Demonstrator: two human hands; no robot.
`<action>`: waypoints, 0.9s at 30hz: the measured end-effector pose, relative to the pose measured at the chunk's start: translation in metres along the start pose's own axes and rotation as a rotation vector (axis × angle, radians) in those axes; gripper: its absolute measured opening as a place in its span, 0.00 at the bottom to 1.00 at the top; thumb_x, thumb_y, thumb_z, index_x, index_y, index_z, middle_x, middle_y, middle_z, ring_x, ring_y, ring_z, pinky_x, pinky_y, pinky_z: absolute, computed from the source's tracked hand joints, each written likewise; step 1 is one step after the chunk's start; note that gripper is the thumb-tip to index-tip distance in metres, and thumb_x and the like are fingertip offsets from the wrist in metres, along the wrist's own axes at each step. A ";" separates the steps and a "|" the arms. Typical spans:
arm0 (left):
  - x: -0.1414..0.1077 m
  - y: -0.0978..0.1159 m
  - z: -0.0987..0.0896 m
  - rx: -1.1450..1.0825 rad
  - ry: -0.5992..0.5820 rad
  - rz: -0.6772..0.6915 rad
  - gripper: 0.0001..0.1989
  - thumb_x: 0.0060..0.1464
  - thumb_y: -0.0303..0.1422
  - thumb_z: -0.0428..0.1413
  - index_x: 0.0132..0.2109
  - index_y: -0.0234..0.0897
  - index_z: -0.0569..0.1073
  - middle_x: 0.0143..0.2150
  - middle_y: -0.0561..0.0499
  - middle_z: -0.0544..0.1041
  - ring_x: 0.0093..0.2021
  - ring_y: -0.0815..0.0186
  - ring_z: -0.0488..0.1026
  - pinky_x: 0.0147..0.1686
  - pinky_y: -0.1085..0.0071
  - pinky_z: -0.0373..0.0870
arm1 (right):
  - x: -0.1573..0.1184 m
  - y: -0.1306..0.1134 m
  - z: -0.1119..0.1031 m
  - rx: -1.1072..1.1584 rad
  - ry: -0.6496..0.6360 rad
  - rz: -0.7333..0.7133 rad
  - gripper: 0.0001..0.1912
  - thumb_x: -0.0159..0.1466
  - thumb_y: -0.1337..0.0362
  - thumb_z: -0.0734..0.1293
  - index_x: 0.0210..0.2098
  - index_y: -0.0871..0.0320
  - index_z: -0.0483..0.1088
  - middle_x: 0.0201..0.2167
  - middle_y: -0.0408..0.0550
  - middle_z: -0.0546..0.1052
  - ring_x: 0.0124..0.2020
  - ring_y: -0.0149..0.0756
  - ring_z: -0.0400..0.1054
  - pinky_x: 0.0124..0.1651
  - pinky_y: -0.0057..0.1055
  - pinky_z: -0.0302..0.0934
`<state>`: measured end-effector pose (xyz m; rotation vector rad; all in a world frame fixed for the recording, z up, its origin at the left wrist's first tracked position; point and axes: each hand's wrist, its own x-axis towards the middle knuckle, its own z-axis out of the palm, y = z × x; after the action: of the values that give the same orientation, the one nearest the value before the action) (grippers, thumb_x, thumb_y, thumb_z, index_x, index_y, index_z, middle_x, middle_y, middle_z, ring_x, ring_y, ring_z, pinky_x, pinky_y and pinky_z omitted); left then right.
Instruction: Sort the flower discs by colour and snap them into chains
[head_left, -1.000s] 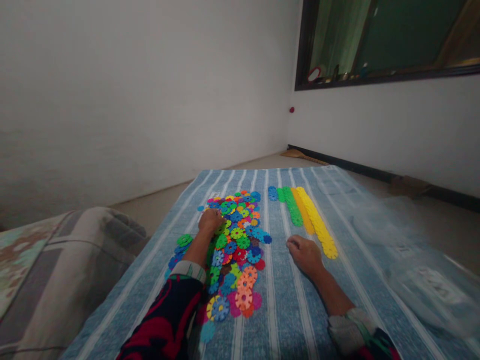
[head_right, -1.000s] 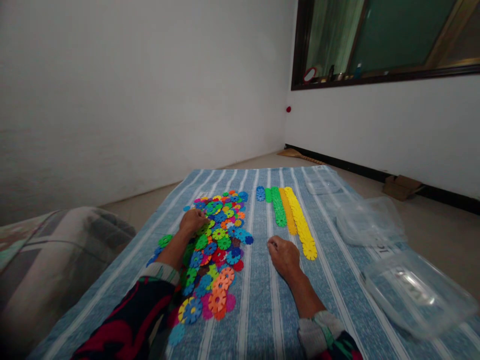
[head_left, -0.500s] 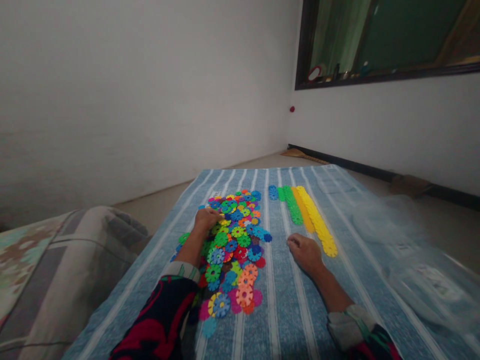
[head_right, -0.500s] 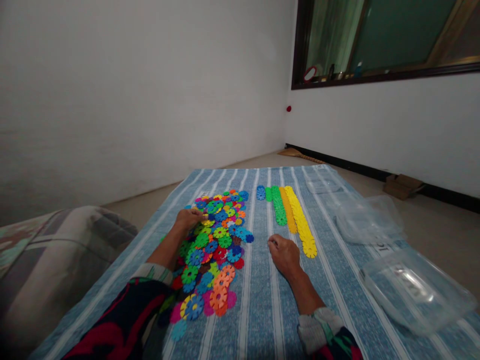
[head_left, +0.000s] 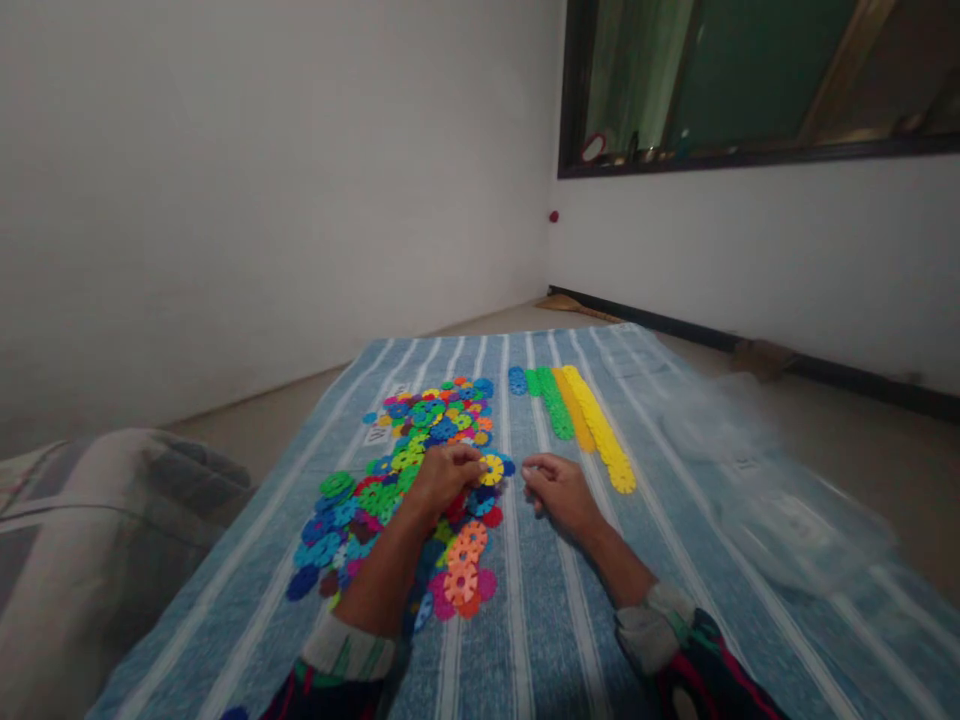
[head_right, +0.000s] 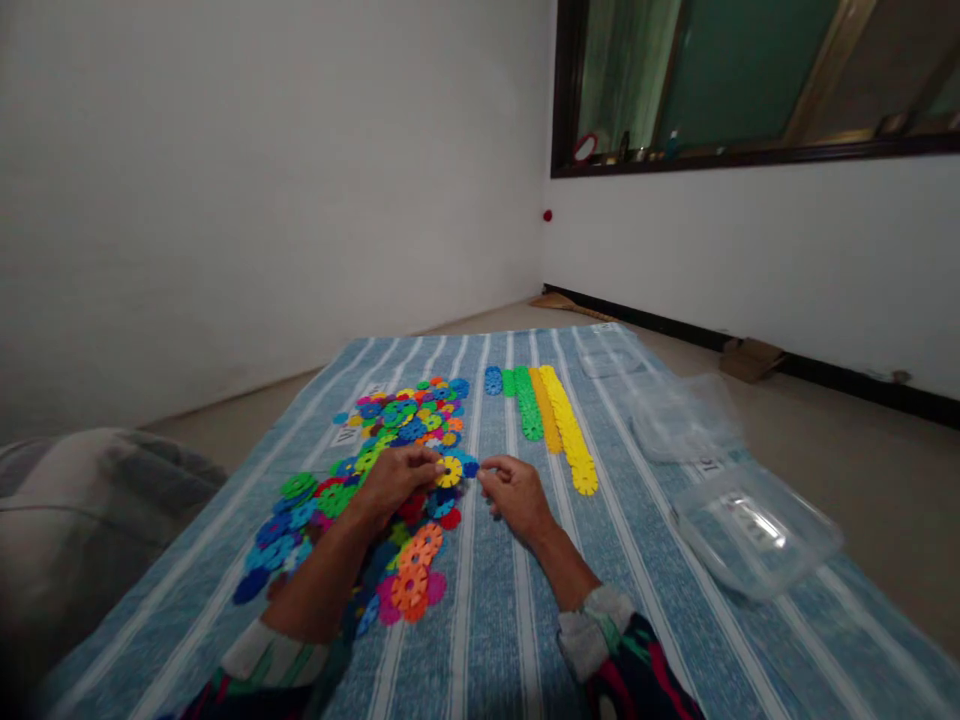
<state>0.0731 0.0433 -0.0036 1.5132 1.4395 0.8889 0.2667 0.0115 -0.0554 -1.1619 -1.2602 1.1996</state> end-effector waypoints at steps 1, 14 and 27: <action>-0.005 0.002 0.012 -0.033 -0.050 0.010 0.12 0.37 0.39 0.61 0.26 0.34 0.75 0.18 0.56 0.71 0.20 0.72 0.65 0.22 0.76 0.61 | -0.001 -0.001 0.000 0.034 -0.004 -0.002 0.17 0.54 0.53 0.66 0.36 0.60 0.73 0.19 0.38 0.71 0.13 0.25 0.60 0.16 0.23 0.55; -0.025 0.001 0.094 -0.212 -0.157 0.080 0.09 0.38 0.34 0.59 0.29 0.32 0.76 0.21 0.54 0.71 0.22 0.72 0.65 0.24 0.75 0.59 | -0.021 -0.024 -0.092 -0.345 0.001 -0.053 0.13 0.52 0.60 0.65 0.31 0.60 0.78 0.20 0.43 0.75 0.19 0.30 0.67 0.25 0.27 0.61; -0.025 -0.008 0.088 -0.075 -0.156 0.096 0.08 0.42 0.34 0.55 0.25 0.33 0.74 0.20 0.53 0.70 0.22 0.71 0.65 0.23 0.75 0.59 | -0.015 -0.001 -0.151 -0.953 0.097 -0.087 0.19 0.56 0.63 0.60 0.38 0.59 0.81 0.40 0.52 0.82 0.42 0.42 0.75 0.46 0.32 0.64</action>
<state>0.1482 0.0093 -0.0440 1.5696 1.2177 0.8530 0.4186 0.0016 -0.0538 -1.7714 -1.8514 0.4249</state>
